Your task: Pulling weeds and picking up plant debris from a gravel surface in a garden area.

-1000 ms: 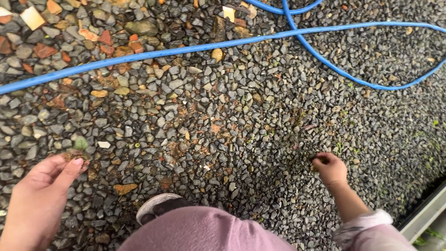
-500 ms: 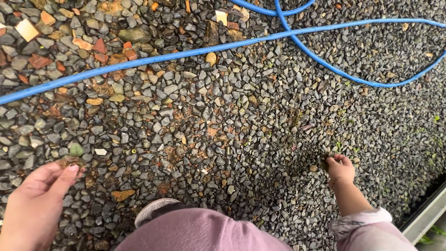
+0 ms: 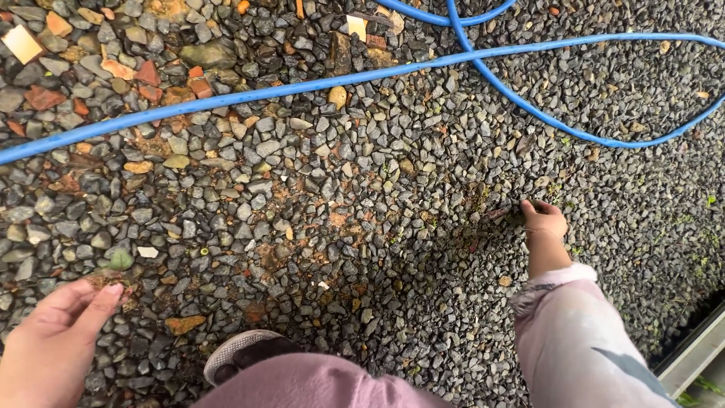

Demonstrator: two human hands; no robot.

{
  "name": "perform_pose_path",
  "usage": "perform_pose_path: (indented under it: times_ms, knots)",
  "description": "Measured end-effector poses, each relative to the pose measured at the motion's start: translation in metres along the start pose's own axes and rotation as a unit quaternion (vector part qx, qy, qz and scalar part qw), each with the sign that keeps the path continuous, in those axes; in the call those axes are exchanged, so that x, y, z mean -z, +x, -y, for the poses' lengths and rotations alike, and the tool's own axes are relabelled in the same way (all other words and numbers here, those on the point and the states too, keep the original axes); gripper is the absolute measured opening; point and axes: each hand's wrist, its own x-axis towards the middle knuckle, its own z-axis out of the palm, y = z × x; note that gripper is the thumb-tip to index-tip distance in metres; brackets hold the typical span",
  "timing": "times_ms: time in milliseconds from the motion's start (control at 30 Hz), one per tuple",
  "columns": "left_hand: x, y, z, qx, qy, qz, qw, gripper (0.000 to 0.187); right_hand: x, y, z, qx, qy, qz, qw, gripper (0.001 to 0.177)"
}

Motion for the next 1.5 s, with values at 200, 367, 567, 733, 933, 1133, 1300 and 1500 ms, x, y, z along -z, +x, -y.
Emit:
perform_pose_path:
  times_ms: [200, 367, 567, 733, 933, 1133, 1300, 1500]
  knots:
    - [0.003, -0.008, -0.020, 0.053, 0.070, -0.012, 0.996, 0.032, -0.021, 0.060, -0.010, 0.061, -0.117, -0.083, 0.988, 0.025]
    - [0.004, -0.012, -0.032, 0.064, 0.115, 0.002, 0.991, 0.035, -0.018, 0.050, -0.008, 0.083, -0.136, -0.061, 0.985, 0.032]
    - [0.004, -0.018, -0.044, 0.070, 0.108, 0.029, 0.991, 0.034, -0.004, 0.003, 0.002, 0.055, -0.097, -0.044, 0.993, 0.032]
    - [0.012, -0.022, -0.045, 0.061, 0.076, 0.022, 0.995, 0.027, 0.024, 0.015, -0.031, 0.049, -0.069, -0.104, 0.991, 0.026]
    - [0.019, -0.027, -0.056, 0.051, 0.036, 0.016, 0.998, 0.027, 0.031, -0.014, -0.042, 0.142, -0.003, -0.142, 0.980, 0.014]
    - [0.021, -0.046, -0.085, 0.075, 0.026, 0.035, 0.996, 0.028, 0.009, -0.116, -0.032, 0.309, 0.003, -0.045, 0.950, 0.015]
    - [0.024, -0.051, -0.090, 0.067, 0.054, 0.053, 0.995, 0.021, -0.026, -0.168, -0.022, 0.353, 0.004, 0.073, 0.933, 0.022]
    - [0.022, -0.060, -0.097, 0.085, 0.034, 0.049, 0.995, 0.039, -0.074, -0.197, -0.033, 0.428, -0.045, 0.128, 0.894, 0.016]
